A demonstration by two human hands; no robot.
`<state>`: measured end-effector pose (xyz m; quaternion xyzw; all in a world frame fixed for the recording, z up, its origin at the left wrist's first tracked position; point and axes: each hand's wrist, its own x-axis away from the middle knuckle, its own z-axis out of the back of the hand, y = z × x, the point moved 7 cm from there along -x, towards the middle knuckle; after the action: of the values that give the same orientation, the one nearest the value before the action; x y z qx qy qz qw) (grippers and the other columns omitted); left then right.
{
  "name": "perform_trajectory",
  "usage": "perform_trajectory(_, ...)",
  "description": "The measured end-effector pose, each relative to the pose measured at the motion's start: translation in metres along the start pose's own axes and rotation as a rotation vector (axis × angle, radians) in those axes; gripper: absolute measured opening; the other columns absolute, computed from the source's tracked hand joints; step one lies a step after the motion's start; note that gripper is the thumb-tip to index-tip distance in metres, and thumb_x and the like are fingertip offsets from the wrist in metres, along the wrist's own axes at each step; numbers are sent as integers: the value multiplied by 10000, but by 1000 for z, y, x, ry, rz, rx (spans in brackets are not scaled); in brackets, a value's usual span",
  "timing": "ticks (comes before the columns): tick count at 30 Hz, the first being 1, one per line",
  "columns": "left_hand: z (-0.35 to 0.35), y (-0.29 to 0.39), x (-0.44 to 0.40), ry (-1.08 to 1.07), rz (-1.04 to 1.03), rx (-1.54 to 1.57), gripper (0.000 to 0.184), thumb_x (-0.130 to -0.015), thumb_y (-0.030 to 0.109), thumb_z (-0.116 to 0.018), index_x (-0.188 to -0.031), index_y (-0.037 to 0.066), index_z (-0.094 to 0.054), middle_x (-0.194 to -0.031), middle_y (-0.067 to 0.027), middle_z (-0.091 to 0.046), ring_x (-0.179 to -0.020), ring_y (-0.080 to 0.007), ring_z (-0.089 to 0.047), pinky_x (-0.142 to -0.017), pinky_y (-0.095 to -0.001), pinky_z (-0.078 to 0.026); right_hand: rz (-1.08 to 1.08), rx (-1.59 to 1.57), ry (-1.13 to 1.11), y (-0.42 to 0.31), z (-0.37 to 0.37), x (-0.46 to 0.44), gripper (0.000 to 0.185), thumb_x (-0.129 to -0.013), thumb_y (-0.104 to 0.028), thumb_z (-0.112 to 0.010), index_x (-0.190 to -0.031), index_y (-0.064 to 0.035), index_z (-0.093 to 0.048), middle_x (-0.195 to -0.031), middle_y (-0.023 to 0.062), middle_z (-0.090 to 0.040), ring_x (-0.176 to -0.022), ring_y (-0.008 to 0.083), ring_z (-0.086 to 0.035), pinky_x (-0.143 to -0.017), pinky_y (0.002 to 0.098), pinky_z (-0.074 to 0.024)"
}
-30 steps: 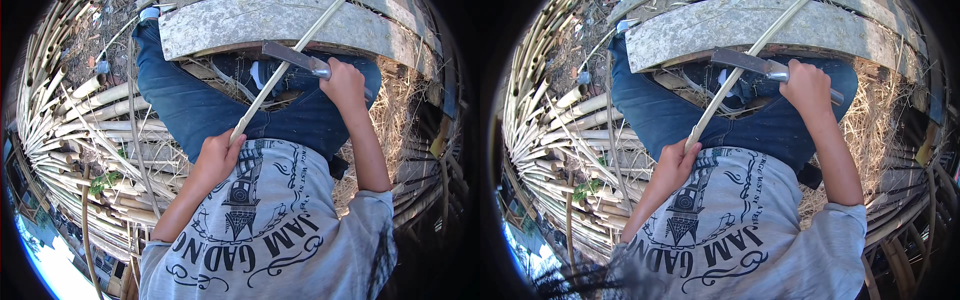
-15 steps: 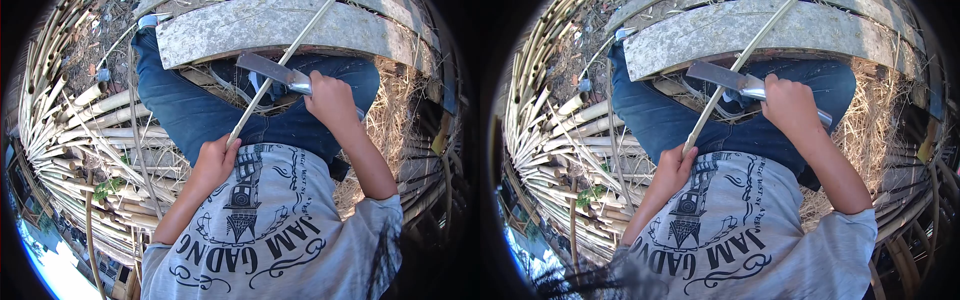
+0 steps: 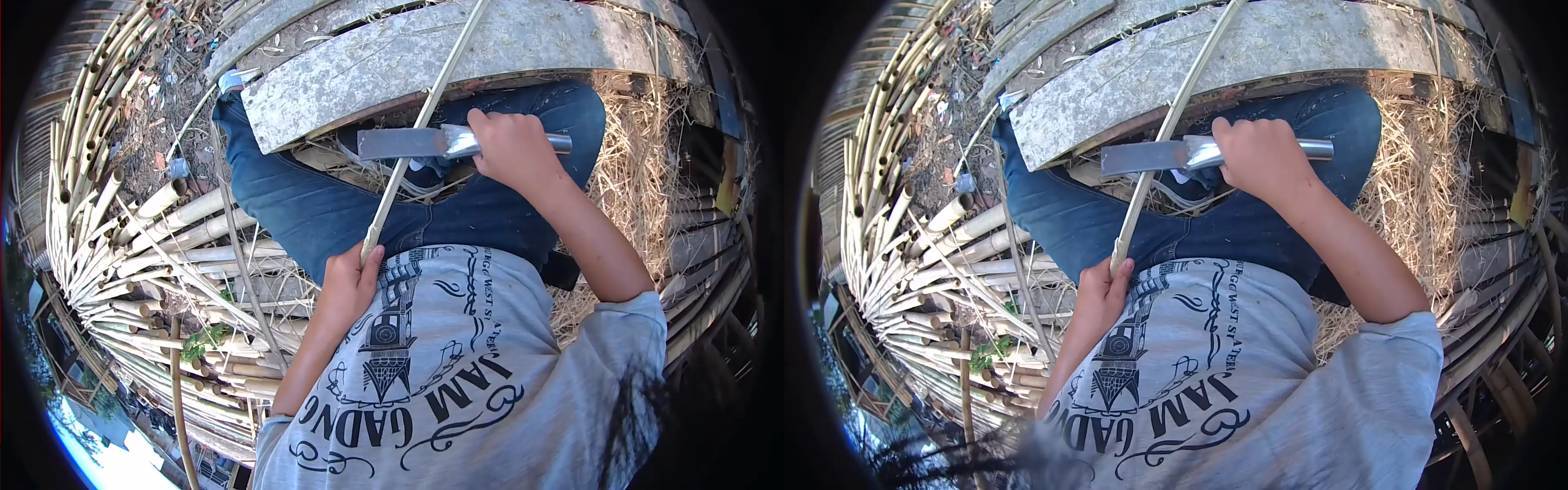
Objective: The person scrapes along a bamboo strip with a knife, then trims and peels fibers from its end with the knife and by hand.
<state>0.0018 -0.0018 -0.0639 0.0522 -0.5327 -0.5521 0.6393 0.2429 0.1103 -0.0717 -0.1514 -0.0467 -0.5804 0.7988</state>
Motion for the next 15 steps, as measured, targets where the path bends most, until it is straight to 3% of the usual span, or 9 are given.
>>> perform_trajectory(1, -1, -1, 1, 1, 2, -6, 263, -970, 189, -571, -860, -48, -599, -562, -207, -523, -444, -275, -496, -485, -387, -395, -110, 13, 64, 20, 1, -7, 253, -717, -182, -739, -857, -45, -581, -719, 162, -676, -685, 329, -696, -601, 429, -559)
perform_trajectory(3, -2, 0, 1, 32, -5, 39, 326, -988, 230, -555, -795, -32, -566, -507, -78, -465, -484, -117, -378, -464, -341, -342, -188, 14, 89, 32, 4, -12, 266, -729, -183, -740, -869, -35, -569, -721, 168, -676, -688, 335, -696, -602, 429, -559)
perform_trajectory(6, -1, -2, 0, 34, -9, 42, 329, -986, 232, -560, -789, -32, -564, -507, -75, -462, -486, -112, -390, -465, -338, -343, -115, -62, -26, 0, 11, 2, 296, -743, -181, -747, -903, -28, -550, -707, 163, -673, -667, 336, -692, -601, 423, -559)
perform_trajectory(9, -1, -2, 1, 10, -22, 5, 342, -984, 237, -563, -776, -35, -559, -511, -83, -479, -481, -119, -402, -462, -343, -346, 123, -28, -86, -23, 1, 12, 263, -731, -208, -755, -849, -54, -578, -707, 157, -675, -653, 327, -689, -597, 418, -557)
perform_trajectory(10, 0, -1, 0, 5, -29, 3, 342, -984, 237, -563, -776, -35, -559, -511, -83, -479, -481, -119, -402, -462, -343, -346, 53, -4, -28, -10, 6, 8, 260, -724, -213, -756, -842, -55, -585, -709, 154, -676, -656, 327, -690, -601, 420, -558)
perform_trajectory(12, 1, -5, 3, 5, 23, -11, 280, -979, 205, -557, -858, -45, -592, -562, -195, -519, -447, -255, -449, -494, -376, -396, -172, 25, 93, 32, 9, -8, 266, -712, -212, -752, -851, -46, -599, -714, 153, -679, -672, 329, -692, -612, 421, -562)
perform_trajectory(13, 1, -6, 5, 9, 29, -13, 280, -979, 205, -557, -858, -45, -592, -562, -195, -519, -447, -255, -449, -494, -376, -396, -245, 58, 99, 48, 12, -13, 256, -728, -203, -746, -859, -37, -602, -713, 161, -677, -682, 331, -694, -616, 421, -563)
perform_trajectory(15, 1, -3, 3, 30, -1, -5, 287, -981, 211, -556, -852, -43, -590, -551, -178, -507, -456, -240, -441, -497, -374, -394, -182, 44, 112, 39, 17, -11, 251, -743, -198, -741, -854, -27, -595, -712, 175, -674, -689, 335, -693, -622, 421, -563)
